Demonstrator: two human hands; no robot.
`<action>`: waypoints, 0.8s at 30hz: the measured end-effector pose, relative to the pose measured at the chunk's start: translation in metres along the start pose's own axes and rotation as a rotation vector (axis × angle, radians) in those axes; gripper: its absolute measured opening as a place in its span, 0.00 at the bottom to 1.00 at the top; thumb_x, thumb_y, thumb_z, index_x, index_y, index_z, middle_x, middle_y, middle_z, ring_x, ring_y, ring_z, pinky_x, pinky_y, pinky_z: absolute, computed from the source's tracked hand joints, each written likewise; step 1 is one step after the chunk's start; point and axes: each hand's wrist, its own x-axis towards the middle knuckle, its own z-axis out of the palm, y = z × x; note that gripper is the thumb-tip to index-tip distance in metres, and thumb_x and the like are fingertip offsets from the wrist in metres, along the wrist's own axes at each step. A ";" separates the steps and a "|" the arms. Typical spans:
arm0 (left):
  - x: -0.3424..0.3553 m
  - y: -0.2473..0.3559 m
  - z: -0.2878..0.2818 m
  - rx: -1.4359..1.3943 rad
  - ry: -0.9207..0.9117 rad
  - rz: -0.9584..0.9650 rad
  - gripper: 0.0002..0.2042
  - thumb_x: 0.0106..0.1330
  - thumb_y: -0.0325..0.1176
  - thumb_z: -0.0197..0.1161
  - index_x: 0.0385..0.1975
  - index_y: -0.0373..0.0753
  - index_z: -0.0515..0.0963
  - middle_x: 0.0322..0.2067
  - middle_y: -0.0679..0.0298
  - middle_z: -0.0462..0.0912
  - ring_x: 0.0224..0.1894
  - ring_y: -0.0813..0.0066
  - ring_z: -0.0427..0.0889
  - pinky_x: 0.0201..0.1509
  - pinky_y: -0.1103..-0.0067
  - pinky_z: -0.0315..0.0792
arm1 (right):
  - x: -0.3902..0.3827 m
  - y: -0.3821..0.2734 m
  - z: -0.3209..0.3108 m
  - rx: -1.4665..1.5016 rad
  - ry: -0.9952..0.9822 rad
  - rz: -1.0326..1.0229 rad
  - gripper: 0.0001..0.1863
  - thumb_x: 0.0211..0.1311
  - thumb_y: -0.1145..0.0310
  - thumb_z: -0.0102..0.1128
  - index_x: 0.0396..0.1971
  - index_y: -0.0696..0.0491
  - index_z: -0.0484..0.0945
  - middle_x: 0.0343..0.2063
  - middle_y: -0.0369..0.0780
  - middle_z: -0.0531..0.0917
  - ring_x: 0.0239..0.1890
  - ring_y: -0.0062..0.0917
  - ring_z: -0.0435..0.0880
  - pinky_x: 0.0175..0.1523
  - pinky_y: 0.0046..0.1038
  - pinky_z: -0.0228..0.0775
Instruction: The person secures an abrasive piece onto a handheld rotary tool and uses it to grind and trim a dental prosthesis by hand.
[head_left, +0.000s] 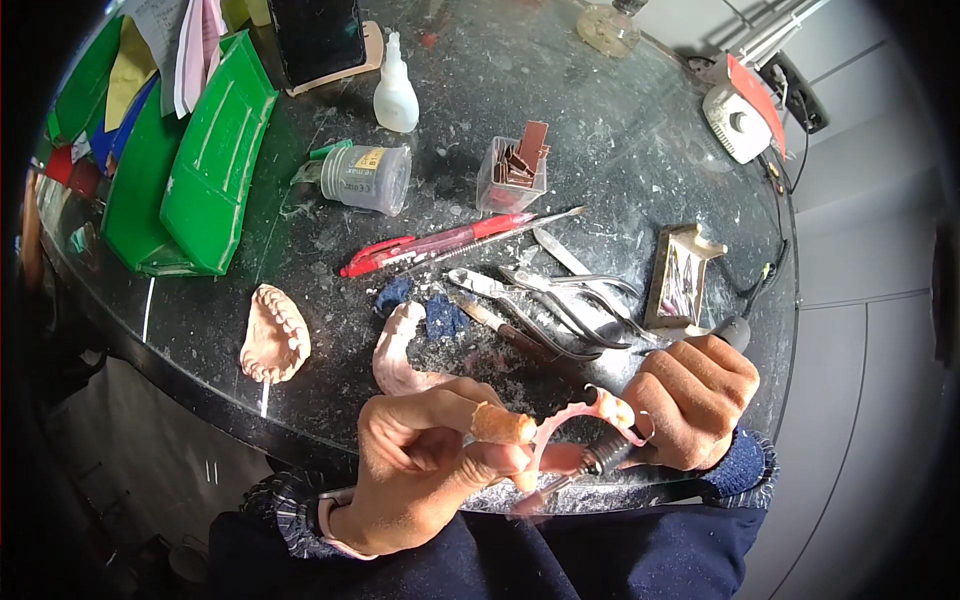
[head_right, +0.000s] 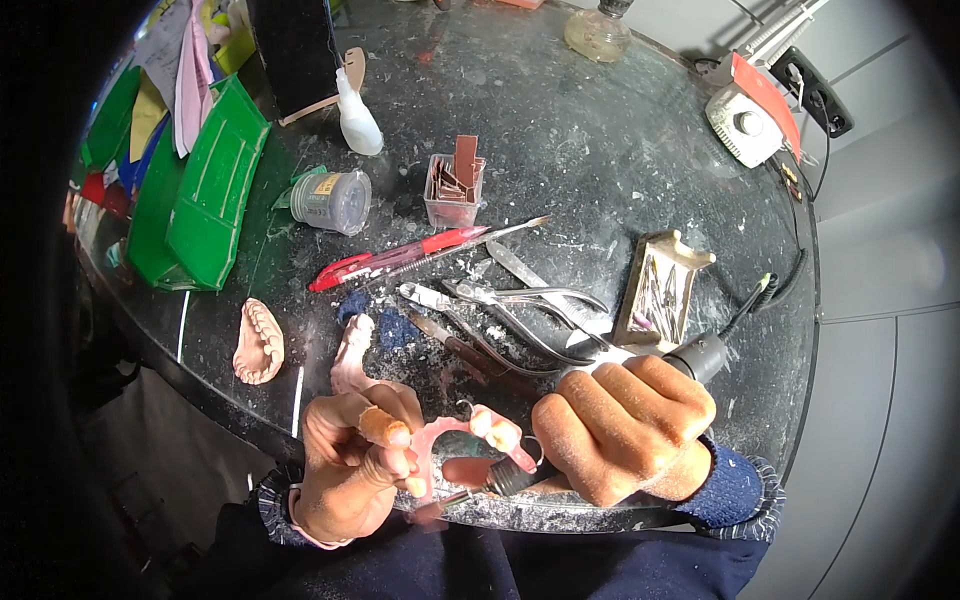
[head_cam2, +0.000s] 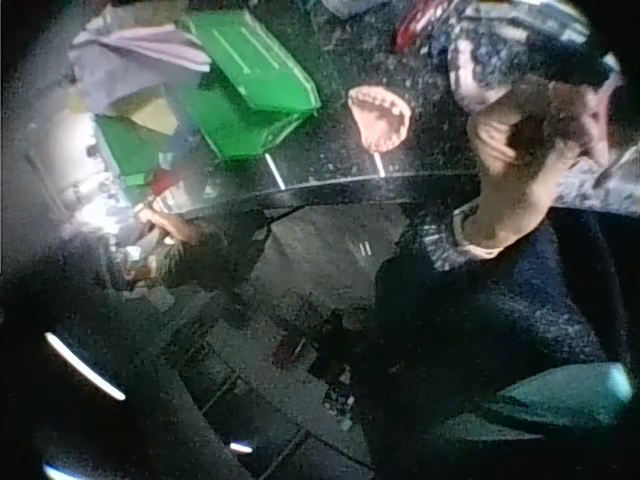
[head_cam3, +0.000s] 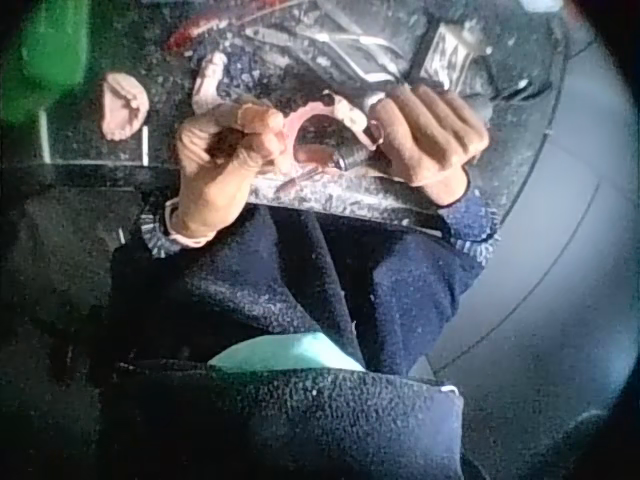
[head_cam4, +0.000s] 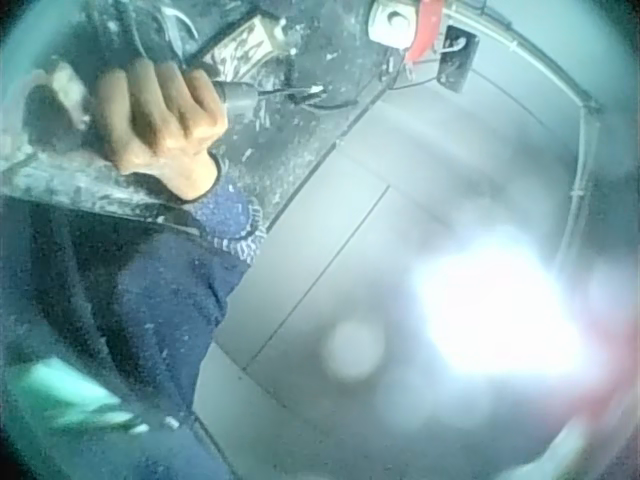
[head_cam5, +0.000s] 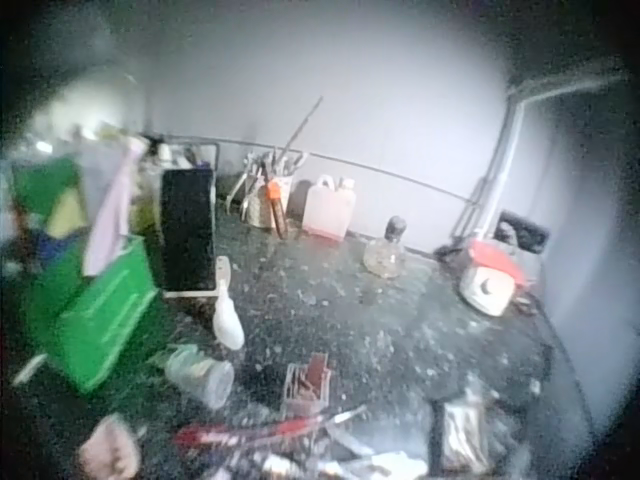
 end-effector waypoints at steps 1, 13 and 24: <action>0.001 -0.001 0.001 -0.012 -0.009 0.013 0.07 0.57 0.18 0.62 0.36 0.28 0.77 0.33 0.56 0.79 0.33 0.71 0.81 0.43 0.75 0.77 | -0.001 0.000 0.000 -0.017 -0.008 -0.005 0.20 0.38 0.52 0.60 0.11 0.53 0.65 0.11 0.36 0.68 0.12 0.24 0.70 0.18 0.25 0.57; 0.001 -0.001 0.000 -0.004 -0.016 0.005 0.07 0.57 0.18 0.62 0.36 0.28 0.77 0.33 0.56 0.79 0.33 0.73 0.81 0.39 0.78 0.77 | -0.001 -0.004 0.003 0.001 0.035 0.053 0.15 0.29 0.59 0.58 0.11 0.53 0.65 0.10 0.35 0.67 0.11 0.24 0.69 0.18 0.24 0.56; -0.001 -0.005 -0.001 -0.244 -0.047 -0.177 0.07 0.58 0.19 0.61 0.37 0.30 0.78 0.33 0.59 0.79 0.34 0.77 0.80 0.39 0.83 0.76 | 0.000 0.006 0.016 0.056 0.194 -0.041 0.25 0.50 0.51 0.60 0.06 0.49 0.61 0.07 0.30 0.62 0.06 0.15 0.60 0.13 0.19 0.44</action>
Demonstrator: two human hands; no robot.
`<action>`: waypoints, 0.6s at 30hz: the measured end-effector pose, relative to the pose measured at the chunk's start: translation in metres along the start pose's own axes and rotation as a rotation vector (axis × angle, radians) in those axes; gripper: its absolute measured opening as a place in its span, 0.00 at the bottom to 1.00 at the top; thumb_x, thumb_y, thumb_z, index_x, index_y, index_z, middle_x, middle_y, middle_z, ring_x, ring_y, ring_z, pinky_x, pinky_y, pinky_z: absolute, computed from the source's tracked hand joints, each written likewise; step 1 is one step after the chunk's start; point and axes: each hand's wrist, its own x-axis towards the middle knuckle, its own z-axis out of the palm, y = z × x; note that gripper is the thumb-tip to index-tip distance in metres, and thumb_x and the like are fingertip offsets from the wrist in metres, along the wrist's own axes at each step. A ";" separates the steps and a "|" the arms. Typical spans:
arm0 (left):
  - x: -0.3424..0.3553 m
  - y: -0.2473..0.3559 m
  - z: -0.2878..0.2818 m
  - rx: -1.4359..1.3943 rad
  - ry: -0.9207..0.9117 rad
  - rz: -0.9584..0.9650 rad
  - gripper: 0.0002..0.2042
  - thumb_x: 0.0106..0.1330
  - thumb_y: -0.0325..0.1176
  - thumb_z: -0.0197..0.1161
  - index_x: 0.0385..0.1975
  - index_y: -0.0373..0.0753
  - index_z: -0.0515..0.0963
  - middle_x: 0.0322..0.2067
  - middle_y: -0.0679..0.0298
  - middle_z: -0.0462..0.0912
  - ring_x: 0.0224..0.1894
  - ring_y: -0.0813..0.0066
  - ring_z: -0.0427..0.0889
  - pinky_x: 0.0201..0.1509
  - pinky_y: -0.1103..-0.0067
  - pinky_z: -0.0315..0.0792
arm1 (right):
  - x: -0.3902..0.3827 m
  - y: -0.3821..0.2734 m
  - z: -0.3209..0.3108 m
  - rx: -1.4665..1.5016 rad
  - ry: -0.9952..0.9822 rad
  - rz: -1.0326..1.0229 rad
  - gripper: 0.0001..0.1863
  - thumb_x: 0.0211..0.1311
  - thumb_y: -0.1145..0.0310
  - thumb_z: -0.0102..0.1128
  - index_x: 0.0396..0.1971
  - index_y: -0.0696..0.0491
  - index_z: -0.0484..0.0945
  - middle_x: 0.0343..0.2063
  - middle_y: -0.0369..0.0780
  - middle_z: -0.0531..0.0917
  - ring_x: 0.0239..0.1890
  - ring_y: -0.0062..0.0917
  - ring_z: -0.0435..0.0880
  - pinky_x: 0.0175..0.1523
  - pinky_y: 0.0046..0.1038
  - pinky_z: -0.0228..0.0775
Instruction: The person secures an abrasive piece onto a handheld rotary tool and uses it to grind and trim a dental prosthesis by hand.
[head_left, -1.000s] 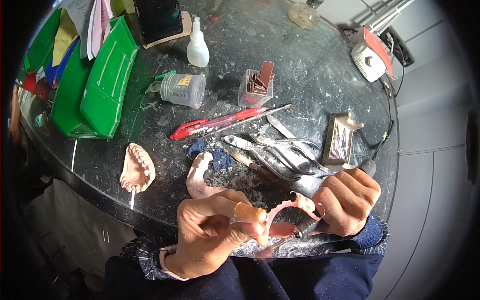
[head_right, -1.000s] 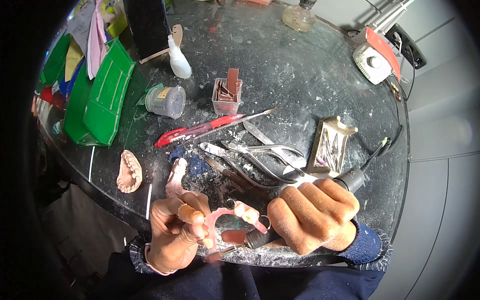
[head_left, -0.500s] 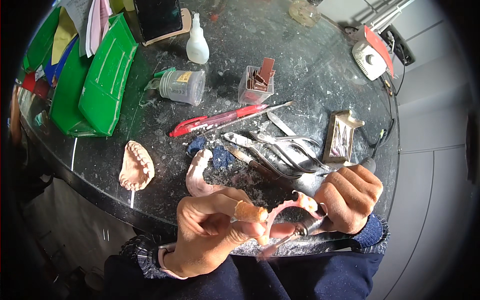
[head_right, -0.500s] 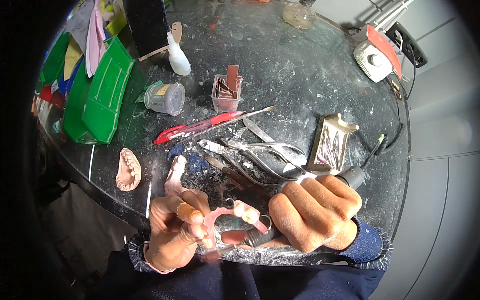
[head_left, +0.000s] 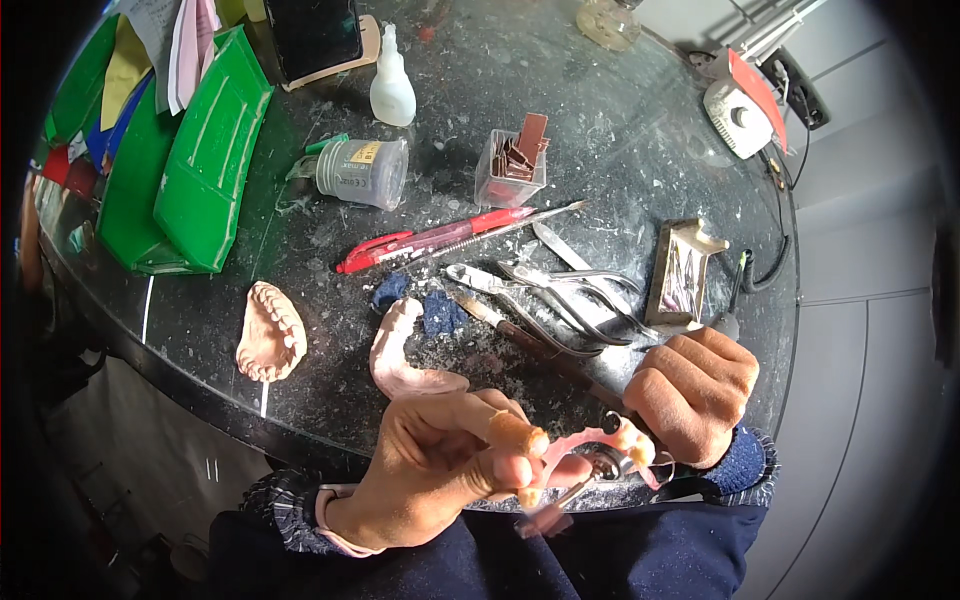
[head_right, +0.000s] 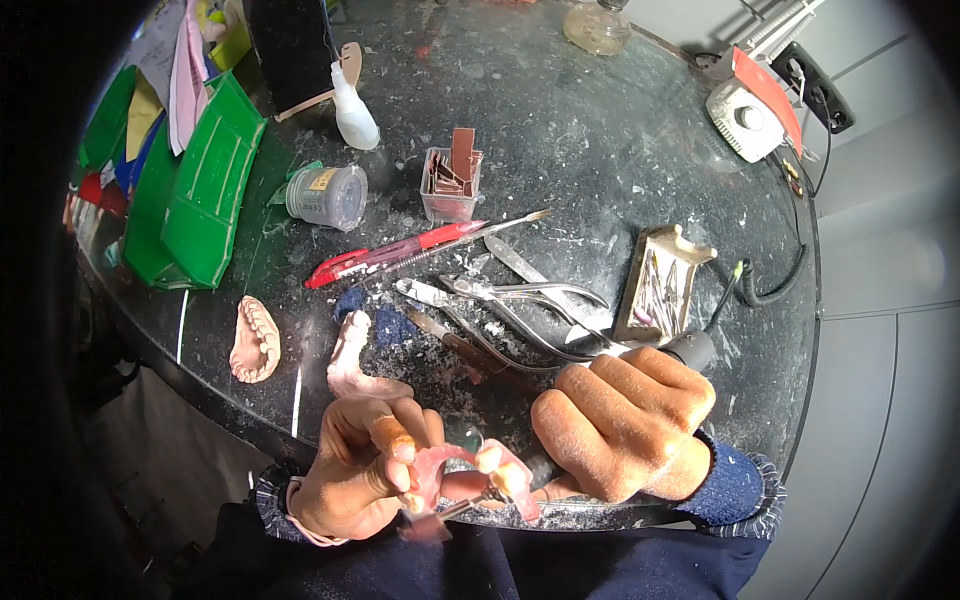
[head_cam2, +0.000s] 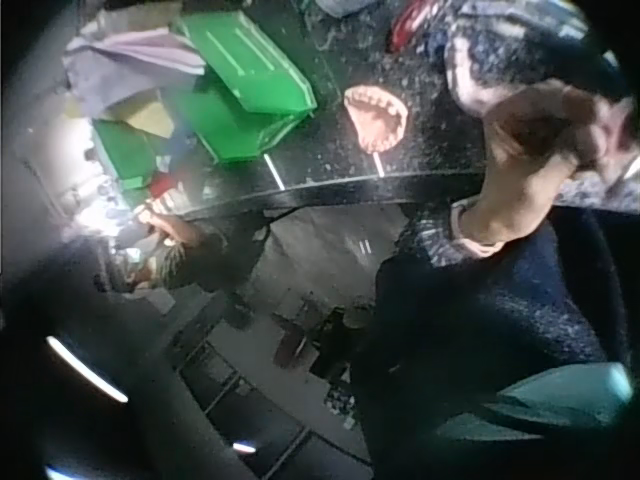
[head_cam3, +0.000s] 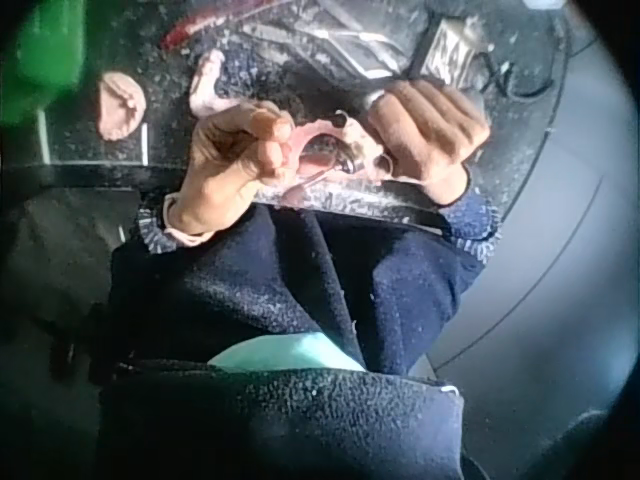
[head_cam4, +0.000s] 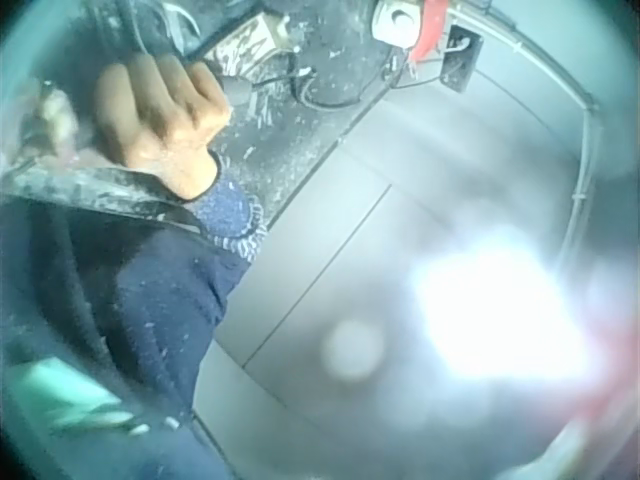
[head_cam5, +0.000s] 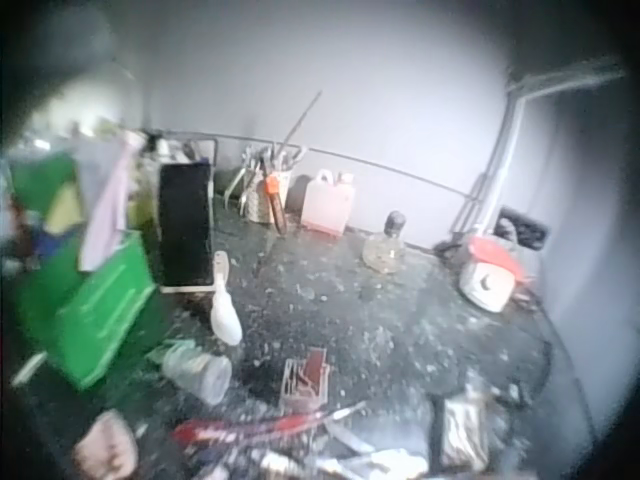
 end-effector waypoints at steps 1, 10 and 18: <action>0.000 0.002 0.000 -0.003 -0.018 -0.010 0.07 0.58 0.19 0.61 0.37 0.30 0.78 0.33 0.60 0.79 0.35 0.78 0.80 0.39 0.84 0.76 | 0.000 -0.001 0.000 -0.002 0.001 -0.001 0.25 0.50 0.51 0.60 0.06 0.49 0.61 0.07 0.30 0.62 0.06 0.15 0.60 0.13 0.19 0.44; -0.001 0.004 0.004 -0.018 -0.013 -0.016 0.07 0.59 0.19 0.60 0.37 0.30 0.77 0.33 0.60 0.78 0.36 0.77 0.80 0.40 0.83 0.77 | 0.001 -0.004 -0.004 -0.024 -0.021 -0.005 0.23 0.50 0.54 0.58 0.07 0.49 0.60 0.07 0.30 0.62 0.07 0.15 0.61 0.14 0.20 0.44; -0.005 0.010 0.010 0.117 0.080 0.096 0.07 0.60 0.20 0.60 0.38 0.29 0.77 0.31 0.59 0.78 0.33 0.73 0.81 0.40 0.80 0.77 | 0.005 -0.007 -0.016 -0.046 -0.065 -0.052 0.19 0.42 0.57 0.64 0.10 0.48 0.63 0.09 0.29 0.62 0.08 0.14 0.61 0.15 0.18 0.44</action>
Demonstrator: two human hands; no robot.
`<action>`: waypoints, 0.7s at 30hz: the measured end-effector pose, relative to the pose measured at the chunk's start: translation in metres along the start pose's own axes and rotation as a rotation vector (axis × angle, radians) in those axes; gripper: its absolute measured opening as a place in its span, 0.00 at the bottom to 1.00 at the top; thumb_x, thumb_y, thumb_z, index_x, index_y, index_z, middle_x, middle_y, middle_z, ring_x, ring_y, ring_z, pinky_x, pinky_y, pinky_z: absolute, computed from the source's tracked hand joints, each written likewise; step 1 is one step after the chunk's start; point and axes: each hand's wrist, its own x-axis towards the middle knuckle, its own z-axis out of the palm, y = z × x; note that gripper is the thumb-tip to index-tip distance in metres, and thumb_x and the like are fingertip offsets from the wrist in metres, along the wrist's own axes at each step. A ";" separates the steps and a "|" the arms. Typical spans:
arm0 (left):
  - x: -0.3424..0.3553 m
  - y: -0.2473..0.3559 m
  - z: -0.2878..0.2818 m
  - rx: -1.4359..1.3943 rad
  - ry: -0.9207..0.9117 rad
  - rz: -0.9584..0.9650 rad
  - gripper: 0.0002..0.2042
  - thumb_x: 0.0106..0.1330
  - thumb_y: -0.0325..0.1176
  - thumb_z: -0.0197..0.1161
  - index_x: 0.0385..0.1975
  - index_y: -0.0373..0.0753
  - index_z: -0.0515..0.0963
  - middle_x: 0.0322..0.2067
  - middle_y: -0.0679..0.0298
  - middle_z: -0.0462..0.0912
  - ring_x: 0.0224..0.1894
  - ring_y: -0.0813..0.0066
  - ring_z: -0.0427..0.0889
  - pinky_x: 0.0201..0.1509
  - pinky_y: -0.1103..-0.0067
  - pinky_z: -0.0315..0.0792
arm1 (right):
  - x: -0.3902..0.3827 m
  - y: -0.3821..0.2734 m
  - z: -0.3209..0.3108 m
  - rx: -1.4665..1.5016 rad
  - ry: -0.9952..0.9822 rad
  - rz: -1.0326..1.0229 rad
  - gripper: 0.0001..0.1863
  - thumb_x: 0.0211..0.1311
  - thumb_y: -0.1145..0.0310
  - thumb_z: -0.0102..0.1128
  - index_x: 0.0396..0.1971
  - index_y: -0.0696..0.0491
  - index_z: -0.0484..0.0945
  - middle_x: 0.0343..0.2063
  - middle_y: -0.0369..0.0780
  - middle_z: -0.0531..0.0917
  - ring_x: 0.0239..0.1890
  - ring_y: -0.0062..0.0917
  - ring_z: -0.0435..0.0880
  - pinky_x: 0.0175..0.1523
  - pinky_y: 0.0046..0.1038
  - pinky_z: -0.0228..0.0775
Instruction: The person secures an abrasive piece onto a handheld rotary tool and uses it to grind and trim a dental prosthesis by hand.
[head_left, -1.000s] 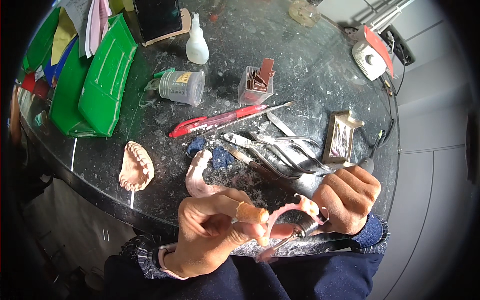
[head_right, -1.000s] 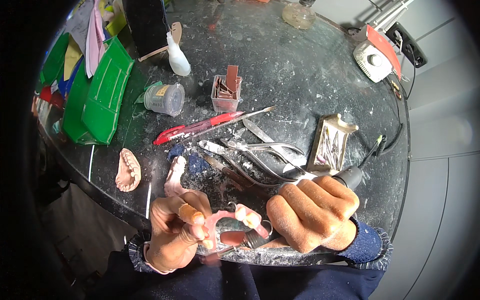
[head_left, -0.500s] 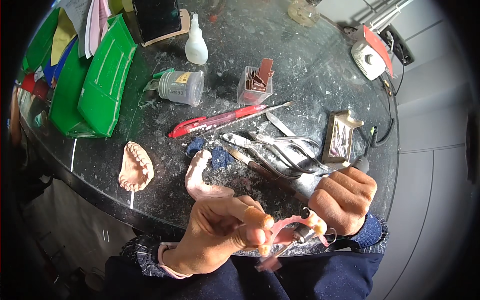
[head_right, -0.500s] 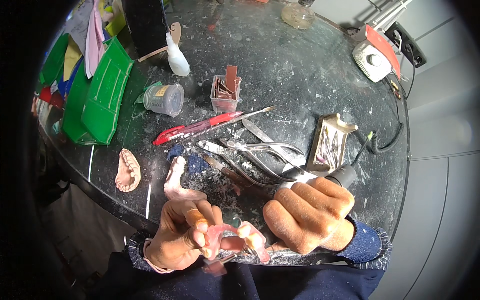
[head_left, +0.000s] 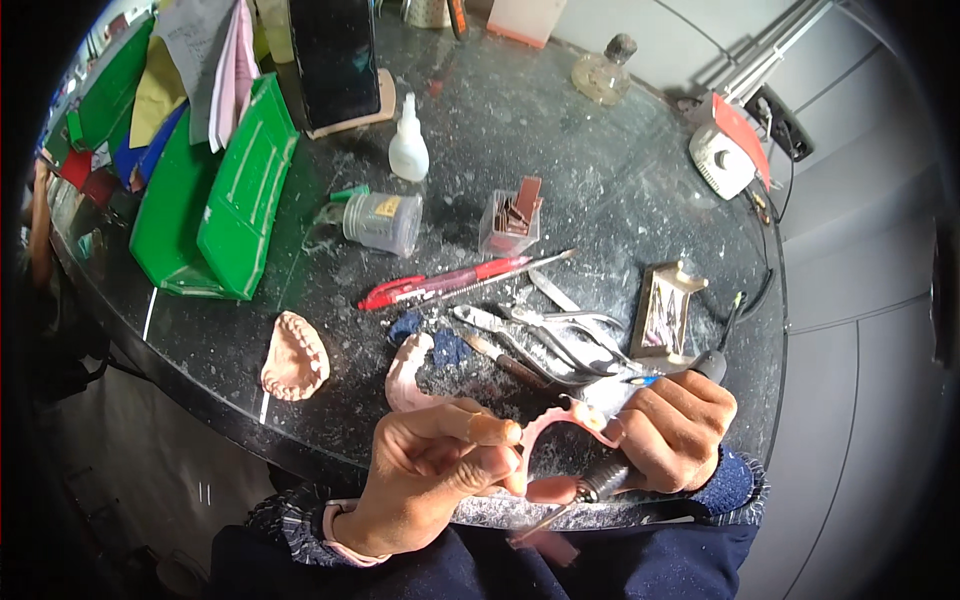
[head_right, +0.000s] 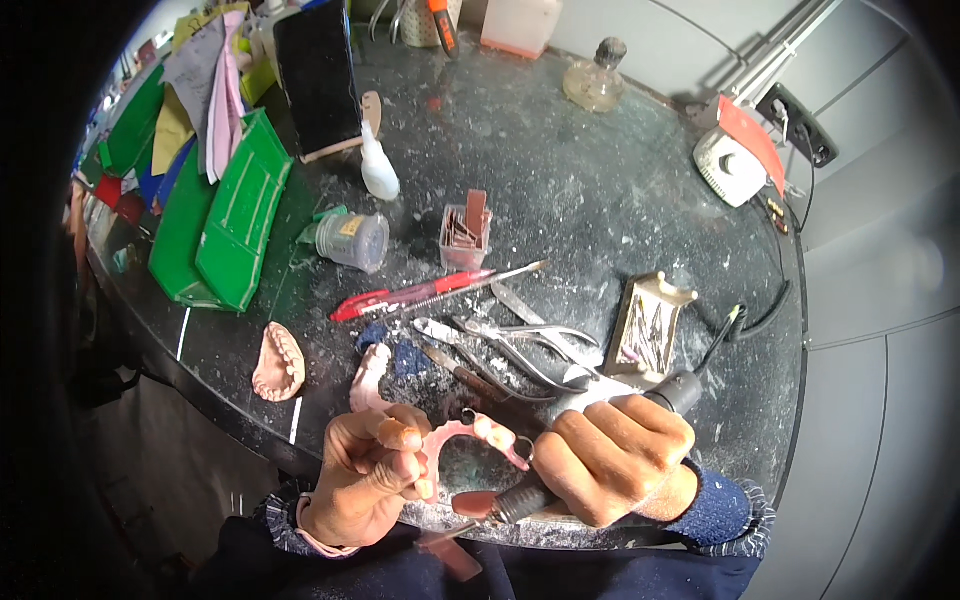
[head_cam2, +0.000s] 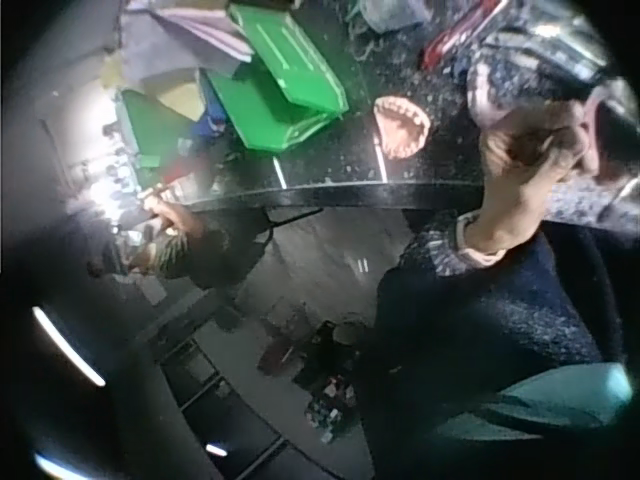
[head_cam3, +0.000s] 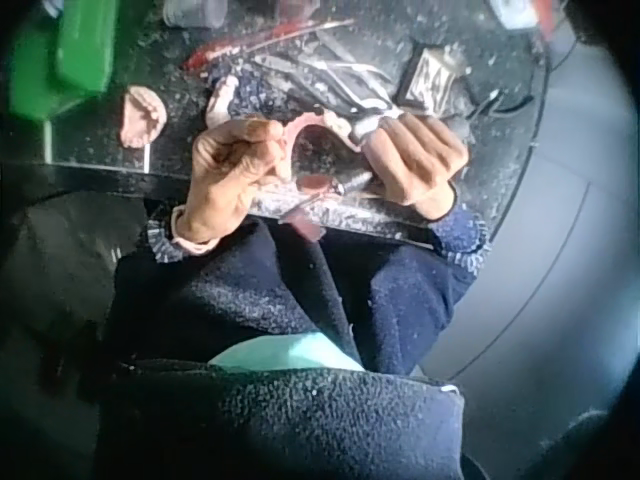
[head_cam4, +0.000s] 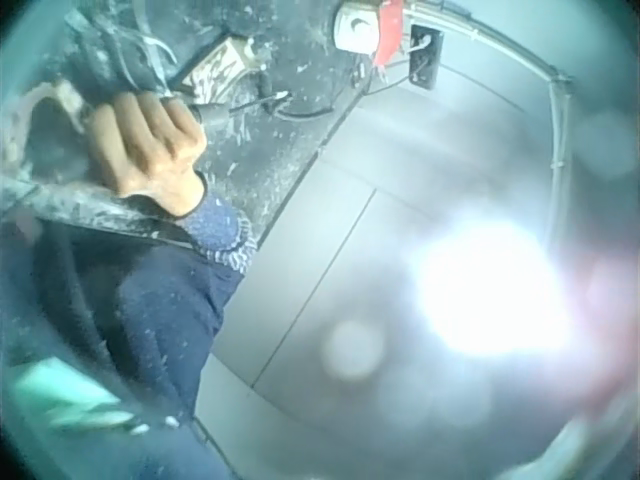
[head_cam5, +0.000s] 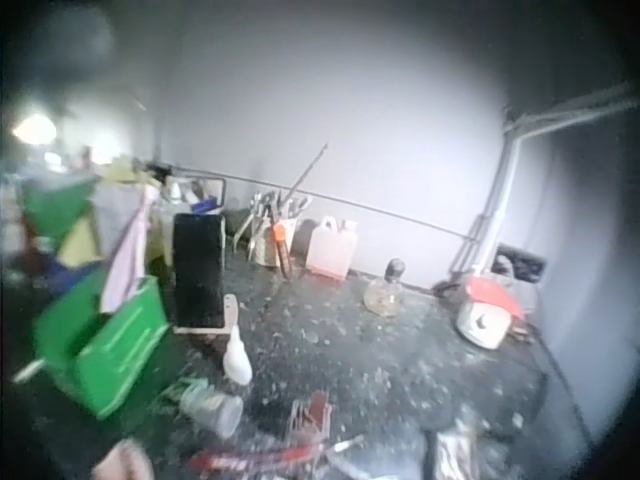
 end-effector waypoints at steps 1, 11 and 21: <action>0.000 0.000 -0.002 0.051 0.009 0.012 0.07 0.60 0.20 0.60 0.38 0.29 0.77 0.31 0.58 0.78 0.33 0.72 0.81 0.40 0.79 0.78 | 0.004 -0.003 -0.003 0.000 0.044 0.057 0.21 0.43 0.51 0.68 0.13 0.49 0.68 0.09 0.28 0.64 0.08 0.12 0.63 0.15 0.16 0.45; 0.000 -0.002 0.012 0.147 0.058 0.025 0.06 0.59 0.19 0.61 0.36 0.28 0.75 0.30 0.55 0.80 0.34 0.67 0.83 0.42 0.74 0.81 | 0.010 -0.007 -0.007 0.378 0.048 0.313 0.21 0.44 0.64 0.71 0.41 0.52 0.81 0.19 0.30 0.80 0.14 0.19 0.78 0.17 0.20 0.67; -0.002 -0.009 0.018 0.173 -0.049 0.077 0.10 0.61 0.22 0.60 0.41 0.30 0.72 0.32 0.59 0.80 0.36 0.73 0.82 0.38 0.80 0.79 | 0.012 -0.009 -0.024 0.579 -0.124 0.445 0.18 0.43 0.71 0.72 0.38 0.55 0.82 0.26 0.38 0.83 0.29 0.25 0.85 0.30 0.24 0.76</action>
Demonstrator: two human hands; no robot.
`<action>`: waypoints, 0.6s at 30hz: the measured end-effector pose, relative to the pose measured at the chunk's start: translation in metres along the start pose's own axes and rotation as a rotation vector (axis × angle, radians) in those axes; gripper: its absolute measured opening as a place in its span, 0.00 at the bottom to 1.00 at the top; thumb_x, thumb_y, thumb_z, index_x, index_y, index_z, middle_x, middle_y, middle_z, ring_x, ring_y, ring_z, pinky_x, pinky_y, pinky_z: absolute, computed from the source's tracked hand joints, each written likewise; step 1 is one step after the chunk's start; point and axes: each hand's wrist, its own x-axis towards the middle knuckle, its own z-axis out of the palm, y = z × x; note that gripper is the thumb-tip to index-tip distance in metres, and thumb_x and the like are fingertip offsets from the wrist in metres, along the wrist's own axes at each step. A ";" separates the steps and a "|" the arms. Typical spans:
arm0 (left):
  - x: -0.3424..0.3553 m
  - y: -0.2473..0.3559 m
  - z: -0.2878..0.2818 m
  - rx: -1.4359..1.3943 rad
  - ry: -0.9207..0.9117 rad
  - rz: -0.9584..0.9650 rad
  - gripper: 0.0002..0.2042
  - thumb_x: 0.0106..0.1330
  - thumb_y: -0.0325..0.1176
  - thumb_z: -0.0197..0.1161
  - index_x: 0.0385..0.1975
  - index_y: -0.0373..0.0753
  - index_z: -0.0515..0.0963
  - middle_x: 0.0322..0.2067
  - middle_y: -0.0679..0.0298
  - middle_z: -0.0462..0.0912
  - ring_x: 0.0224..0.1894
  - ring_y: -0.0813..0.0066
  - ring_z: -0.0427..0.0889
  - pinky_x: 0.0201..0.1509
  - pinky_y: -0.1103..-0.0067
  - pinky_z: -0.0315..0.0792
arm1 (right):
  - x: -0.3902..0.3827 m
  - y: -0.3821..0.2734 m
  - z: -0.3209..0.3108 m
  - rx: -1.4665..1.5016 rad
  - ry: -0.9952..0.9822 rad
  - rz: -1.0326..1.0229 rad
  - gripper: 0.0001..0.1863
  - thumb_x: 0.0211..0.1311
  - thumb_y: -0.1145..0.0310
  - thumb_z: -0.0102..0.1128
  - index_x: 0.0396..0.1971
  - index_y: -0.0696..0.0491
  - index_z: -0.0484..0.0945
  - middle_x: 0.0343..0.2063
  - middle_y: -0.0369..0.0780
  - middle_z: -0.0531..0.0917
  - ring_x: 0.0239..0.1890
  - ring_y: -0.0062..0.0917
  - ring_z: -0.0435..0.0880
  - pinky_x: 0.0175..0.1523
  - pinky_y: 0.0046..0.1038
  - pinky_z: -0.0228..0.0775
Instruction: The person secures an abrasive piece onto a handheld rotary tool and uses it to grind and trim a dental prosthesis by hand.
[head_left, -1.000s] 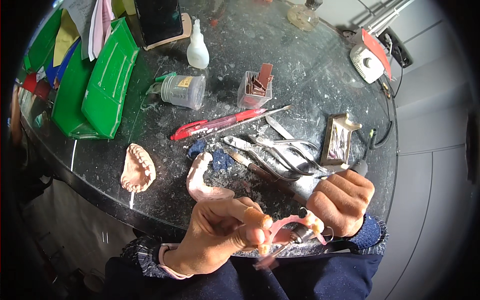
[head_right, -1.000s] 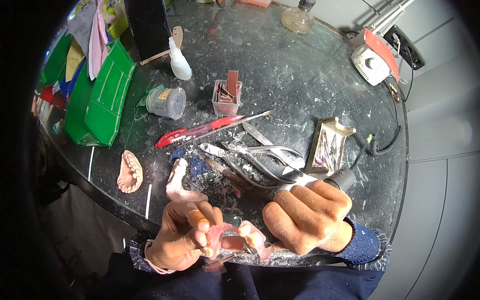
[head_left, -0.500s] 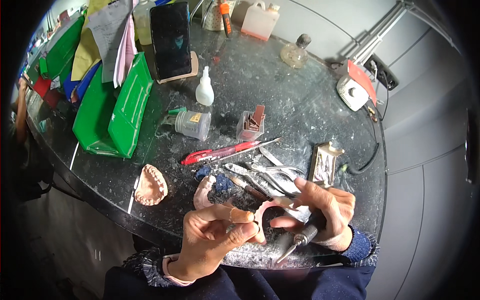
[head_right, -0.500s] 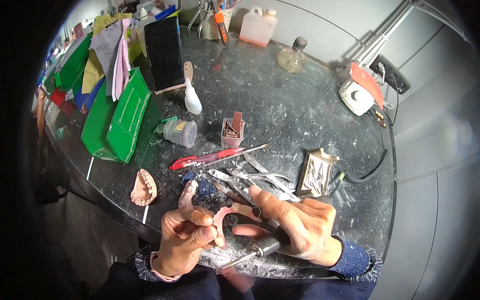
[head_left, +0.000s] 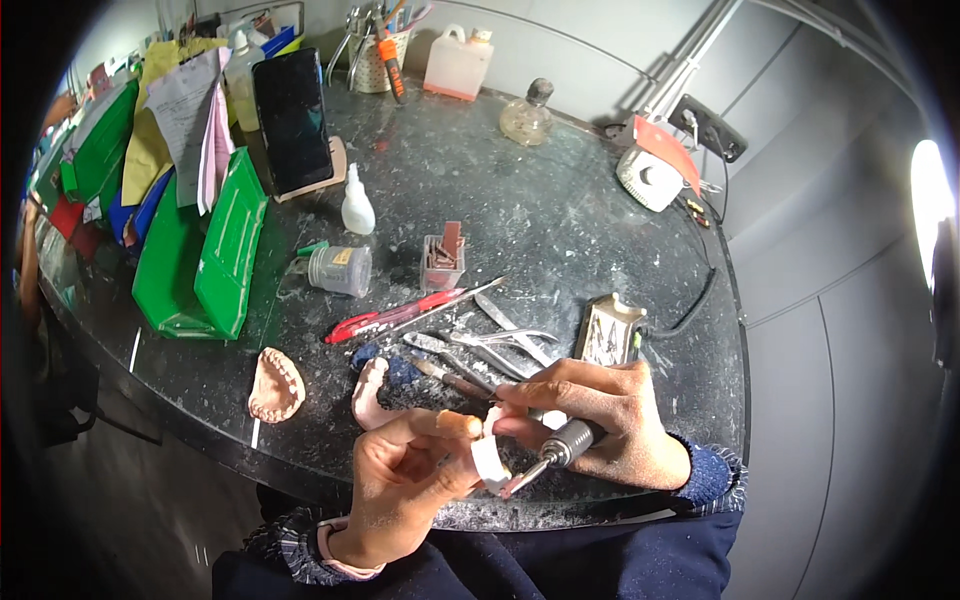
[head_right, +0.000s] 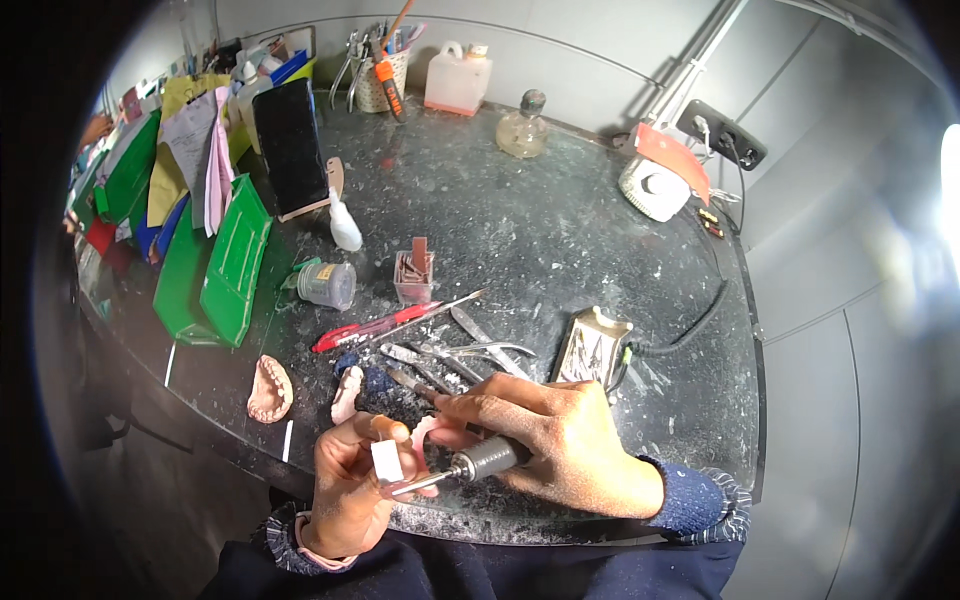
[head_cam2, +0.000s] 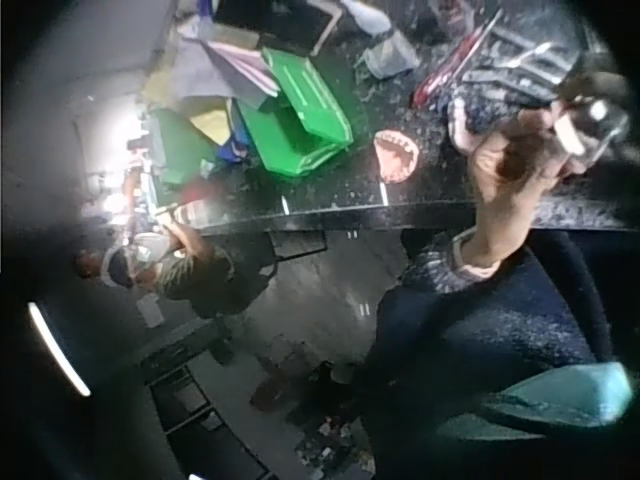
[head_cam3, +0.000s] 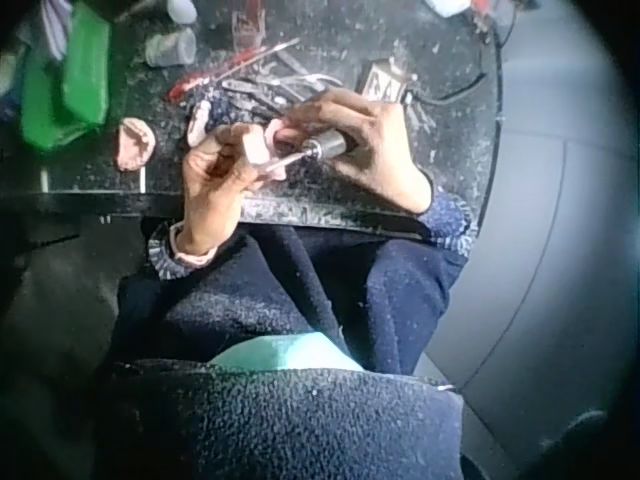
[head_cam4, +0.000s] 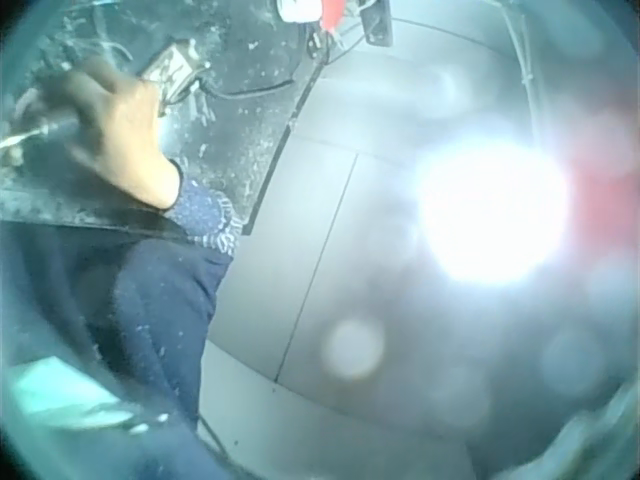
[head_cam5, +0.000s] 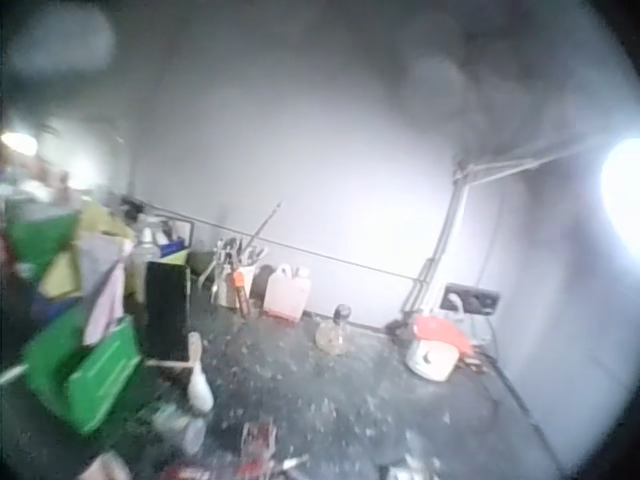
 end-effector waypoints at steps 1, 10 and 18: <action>0.000 -0.002 0.000 -0.053 0.029 -0.017 0.10 0.62 0.24 0.60 0.41 0.31 0.72 0.31 0.59 0.79 0.34 0.74 0.81 0.35 0.83 0.78 | 0.000 -0.002 -0.002 0.029 0.011 0.019 0.15 0.45 0.73 0.71 0.36 0.56 0.82 0.27 0.39 0.83 0.30 0.27 0.85 0.32 0.25 0.76; 0.002 0.000 0.005 -0.318 -0.002 -0.315 0.18 0.63 0.22 0.54 0.52 0.38 0.61 0.47 0.45 0.71 0.45 0.57 0.80 0.44 0.80 0.80 | -0.005 -0.004 -0.009 0.099 -0.086 0.043 0.17 0.43 0.71 0.69 0.37 0.57 0.80 0.36 0.42 0.83 0.37 0.32 0.84 0.42 0.29 0.77; 0.010 0.004 -0.005 -0.286 0.019 -0.168 0.17 0.63 0.18 0.53 0.51 0.39 0.62 0.45 0.50 0.76 0.43 0.62 0.81 0.52 0.69 0.77 | 0.017 0.040 -0.027 -0.360 0.334 -0.005 0.21 0.32 0.75 0.68 0.35 0.49 0.79 0.27 0.38 0.78 0.28 0.35 0.80 0.30 0.32 0.74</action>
